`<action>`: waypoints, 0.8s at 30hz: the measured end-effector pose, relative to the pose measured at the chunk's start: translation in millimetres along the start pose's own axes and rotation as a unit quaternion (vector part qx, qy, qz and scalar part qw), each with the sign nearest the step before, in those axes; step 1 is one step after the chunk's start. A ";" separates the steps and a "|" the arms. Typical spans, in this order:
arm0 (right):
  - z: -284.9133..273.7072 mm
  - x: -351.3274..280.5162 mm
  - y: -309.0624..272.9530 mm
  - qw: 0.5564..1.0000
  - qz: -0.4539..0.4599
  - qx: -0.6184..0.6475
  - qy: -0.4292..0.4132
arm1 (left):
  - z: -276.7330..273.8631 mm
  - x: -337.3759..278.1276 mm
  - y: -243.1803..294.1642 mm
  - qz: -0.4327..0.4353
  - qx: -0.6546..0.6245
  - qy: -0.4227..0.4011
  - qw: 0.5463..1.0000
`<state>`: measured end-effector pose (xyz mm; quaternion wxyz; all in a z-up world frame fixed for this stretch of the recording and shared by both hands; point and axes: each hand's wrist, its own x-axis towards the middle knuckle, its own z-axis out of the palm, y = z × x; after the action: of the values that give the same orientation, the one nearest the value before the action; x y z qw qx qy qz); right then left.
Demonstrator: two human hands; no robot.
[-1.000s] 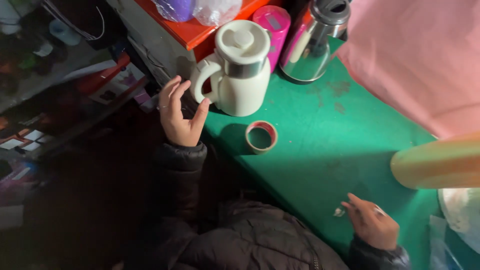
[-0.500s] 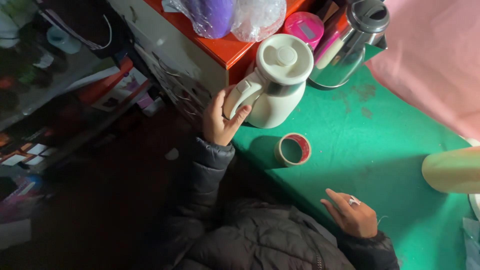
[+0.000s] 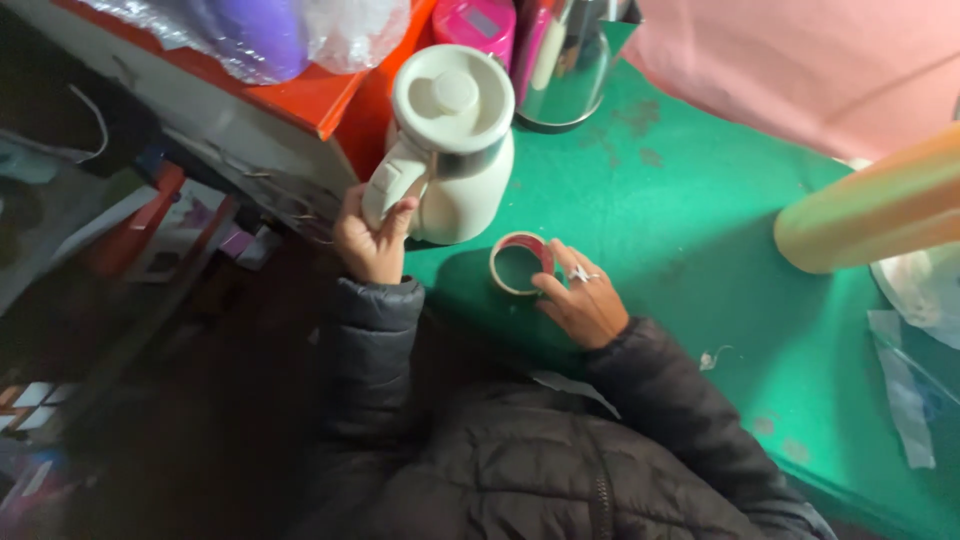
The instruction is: The person wraps a plastic-enclosed component in adhesive tape using scissors to cut the tape, then opens and reassembles the lid of a white thermal pitcher.
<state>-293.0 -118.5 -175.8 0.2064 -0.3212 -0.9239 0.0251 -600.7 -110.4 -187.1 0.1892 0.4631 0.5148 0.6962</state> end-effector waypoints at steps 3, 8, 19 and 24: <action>5.3 -16.5 22.7 0.999 0.025 0.034 0.010 | 0.8 -7.8 14.0 0.033 0.028 0.020 0.999; -37.4 -63.3 62.0 0.983 0.170 -0.013 0.062 | 12.2 -27.8 23.3 0.076 0.044 -0.020 0.996; -105.2 -90.4 80.9 0.978 0.183 -0.066 0.076 | 62.1 -33.1 48.9 0.155 0.050 -0.164 0.973; -143.2 -46.9 46.9 0.990 0.098 -0.020 0.104 | 77.9 -23.7 93.4 0.230 0.057 -0.215 0.947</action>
<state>-175.6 -122.0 -70.4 0.2912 -0.4156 -0.8617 -0.0066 -503.6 -123.0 -111.3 0.1041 0.7178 0.3800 0.5741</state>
